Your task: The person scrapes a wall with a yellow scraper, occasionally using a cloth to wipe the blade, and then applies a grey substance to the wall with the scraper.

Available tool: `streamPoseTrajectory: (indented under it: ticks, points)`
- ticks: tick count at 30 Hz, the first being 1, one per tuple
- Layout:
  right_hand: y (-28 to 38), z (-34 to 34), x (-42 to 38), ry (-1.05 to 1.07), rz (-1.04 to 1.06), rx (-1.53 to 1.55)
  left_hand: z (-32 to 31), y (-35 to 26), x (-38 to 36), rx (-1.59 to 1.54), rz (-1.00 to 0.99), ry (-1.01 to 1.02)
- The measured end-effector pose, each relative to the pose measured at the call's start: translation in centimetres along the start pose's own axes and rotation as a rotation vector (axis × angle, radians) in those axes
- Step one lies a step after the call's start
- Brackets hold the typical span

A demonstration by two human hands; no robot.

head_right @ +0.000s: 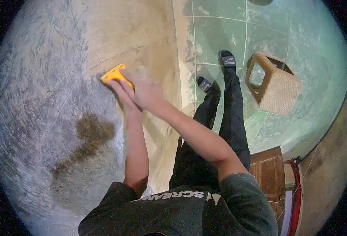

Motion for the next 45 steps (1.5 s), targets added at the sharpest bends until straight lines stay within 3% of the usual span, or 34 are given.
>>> streamPoseTrajectory:
  ticks: [2,4,7,11,14,15,18,23,24,26,27,30,31,33,41,43,45]
  points:
    - [1.5,-0.1,-1.8,0.118,-0.030,0.051,0.5,-0.9,-2.2,0.008,-0.012,-0.026]
    - [1.7,-1.4,-2.4,0.086,0.007,0.047,1.3,-0.7,-1.7,0.006,-0.029,-0.050]
    - [1.9,-2.0,-0.2,0.038,-0.025,0.064,5.2,1.1,2.3,0.050,0.130,0.008]
    - [1.3,-1.4,1.6,0.059,-0.106,0.004,-1.7,-4.2,-0.7,0.168,0.009,-0.056]
    - [3.0,-1.9,-1.0,0.037,0.033,-0.044,2.5,-1.5,-0.2,-0.103,0.021,0.053]
    - [3.1,-1.6,-0.9,0.051,-0.010,-0.090,2.1,-1.6,-1.3,-0.039,0.102,0.050]
    - [2.9,-1.1,0.6,0.021,-0.052,0.026,0.1,-2.9,-1.3,0.110,0.059,0.012]
    - [3.4,-2.1,-1.3,0.025,0.021,-0.033,4.2,-1.3,0.6,-0.123,0.049,0.082]
    - [3.2,-2.2,-0.7,0.027,0.017,-0.024,3.8,-0.9,0.0,-0.114,0.052,0.079]
    - [3.1,-1.0,1.0,-0.023,-0.027,0.010,-4.1,-5.7,-3.9,0.188,0.015,-0.060]
    - [2.9,-0.9,1.2,0.002,-0.027,-0.034,-1.1,-3.8,-1.9,0.054,0.132,-0.016]
    - [2.6,-1.8,-1.0,0.055,0.000,-0.091,2.9,-1.0,-0.9,-0.032,0.092,-0.001]
    - [3.0,-1.7,-0.9,0.058,0.001,-0.076,4.4,0.2,0.8,-0.150,0.038,0.211]
    - [3.1,-1.1,0.2,0.036,-0.043,-0.044,5.2,0.0,0.1,-0.126,0.055,0.186]
    - [4.7,0.2,-0.6,-0.043,-0.081,-0.253,3.1,-1.3,-1.0,-0.055,0.093,0.128]
    - [3.5,0.5,0.7,0.094,-0.107,-0.143,2.1,-1.5,-1.3,-0.041,0.100,0.123]
    - [3.5,0.6,0.6,0.092,-0.121,-0.145,0.9,-1.3,-1.3,-0.034,0.108,0.118]
Point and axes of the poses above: each hand's wrist, its own x-axis towards the middle knuckle, its own z-axis out of the back of the hand, y = z × x, the point moved 3 cm from there along x, towards the middle knuckle, and after that the axes turned 12 degrees about y, right-handed, at the moved point
